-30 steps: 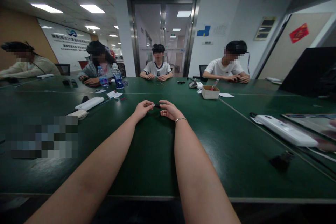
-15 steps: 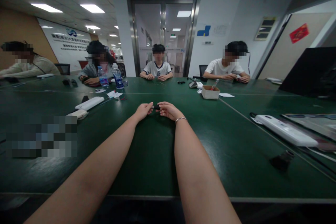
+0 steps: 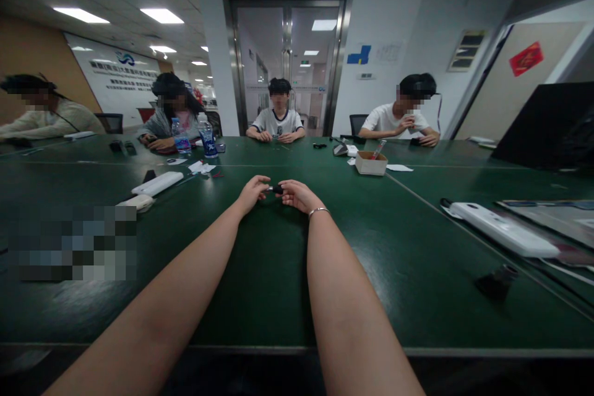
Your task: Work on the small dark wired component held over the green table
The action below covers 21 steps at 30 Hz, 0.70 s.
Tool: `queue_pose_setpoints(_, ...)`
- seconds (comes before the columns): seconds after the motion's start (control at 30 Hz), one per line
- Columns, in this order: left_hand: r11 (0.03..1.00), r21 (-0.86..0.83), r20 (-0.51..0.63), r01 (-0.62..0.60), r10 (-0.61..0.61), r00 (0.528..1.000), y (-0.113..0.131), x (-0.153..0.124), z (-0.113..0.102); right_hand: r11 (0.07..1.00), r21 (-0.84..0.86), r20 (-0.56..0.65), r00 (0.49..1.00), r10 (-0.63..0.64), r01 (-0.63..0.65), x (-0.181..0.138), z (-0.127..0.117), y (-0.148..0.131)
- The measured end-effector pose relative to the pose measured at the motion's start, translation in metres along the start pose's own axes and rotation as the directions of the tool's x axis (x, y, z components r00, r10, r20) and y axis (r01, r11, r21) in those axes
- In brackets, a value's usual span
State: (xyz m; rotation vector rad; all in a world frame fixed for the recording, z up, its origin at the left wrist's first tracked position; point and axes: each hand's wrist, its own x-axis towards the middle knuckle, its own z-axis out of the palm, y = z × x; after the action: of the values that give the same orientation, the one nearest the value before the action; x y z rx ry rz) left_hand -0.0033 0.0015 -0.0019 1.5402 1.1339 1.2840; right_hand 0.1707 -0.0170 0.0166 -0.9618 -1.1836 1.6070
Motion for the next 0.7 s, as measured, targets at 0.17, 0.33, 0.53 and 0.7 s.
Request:
queue_pose_setpoints(0.17,0.998,0.061,0.041,-0.034,0.031,0.999,-0.0003,-0.0013,-0.0005,1.000,-0.004,0.006,1.000,0.004,-0.004,0.0007,-0.0005,0.0001)
queue_pose_setpoints(0.33,1.000,0.004,0.060,-0.005,0.005,0.998,-0.0044,0.0016,0.0015,1.000,0.005,0.002,1.000,-0.005,0.005,0.0028,-0.0020,0.0020)
queue_pose_setpoints(0.53,0.998,-0.057,0.075,0.011,-0.007,0.997,-0.0029,0.0016,0.0016,1.000,0.007,0.009,1.000,-0.002,0.002,0.0027,-0.0019,0.0020)
queue_pose_setpoints(0.7,0.998,-0.041,0.085,0.040,-0.036,0.996,0.0005,-0.0007,0.0017,1.000,0.022,0.008,1.000,-0.001,0.001,0.0028,-0.0016,0.0020)
